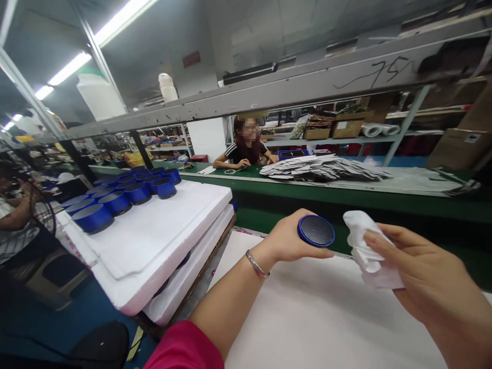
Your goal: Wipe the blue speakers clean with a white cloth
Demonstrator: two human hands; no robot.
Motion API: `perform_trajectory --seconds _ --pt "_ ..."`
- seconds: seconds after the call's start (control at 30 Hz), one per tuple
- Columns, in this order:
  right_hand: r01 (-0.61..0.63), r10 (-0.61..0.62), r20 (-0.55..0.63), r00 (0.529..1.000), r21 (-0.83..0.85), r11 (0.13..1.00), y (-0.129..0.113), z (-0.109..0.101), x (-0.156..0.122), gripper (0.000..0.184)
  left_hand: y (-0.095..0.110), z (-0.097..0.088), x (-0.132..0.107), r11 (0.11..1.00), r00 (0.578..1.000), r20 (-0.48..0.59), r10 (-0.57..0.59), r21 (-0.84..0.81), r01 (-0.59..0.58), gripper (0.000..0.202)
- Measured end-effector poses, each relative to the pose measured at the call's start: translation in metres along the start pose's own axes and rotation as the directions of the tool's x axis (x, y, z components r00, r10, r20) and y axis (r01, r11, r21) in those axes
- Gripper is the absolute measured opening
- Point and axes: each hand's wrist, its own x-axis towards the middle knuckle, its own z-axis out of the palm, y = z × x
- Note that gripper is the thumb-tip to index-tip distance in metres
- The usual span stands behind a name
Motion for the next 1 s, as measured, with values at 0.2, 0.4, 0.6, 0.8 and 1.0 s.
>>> perform_trajectory --seconds 0.2,0.4,0.6,0.8,1.0 --pt "0.225 -0.212 0.082 0.974 -0.237 0.945 0.020 0.011 -0.016 0.053 -0.008 0.025 -0.003 0.984 0.966 -0.221 0.133 0.147 -0.102 0.066" --pt "0.211 -0.207 0.044 0.977 -0.263 0.941 0.031 0.022 -0.023 0.054 -0.012 0.041 -0.006 0.972 0.908 -0.376 0.185 0.208 -0.111 0.056" --pt "0.172 -0.192 -0.067 0.979 -0.231 0.958 0.024 0.030 -0.029 0.055 -0.012 0.044 -0.007 0.974 0.885 -0.427 0.187 0.195 -0.112 0.066" --pt "0.176 -0.204 -0.101 0.974 -0.240 0.955 0.030 0.027 -0.026 0.055 -0.013 0.050 -0.010 0.985 0.886 -0.438 0.152 0.146 -0.097 0.067" --pt "0.170 -0.198 -0.100 0.975 -0.236 0.957 0.028 0.029 -0.030 0.059 -0.008 0.053 -0.012 0.996 0.892 -0.446 0.073 0.081 -0.041 0.067"
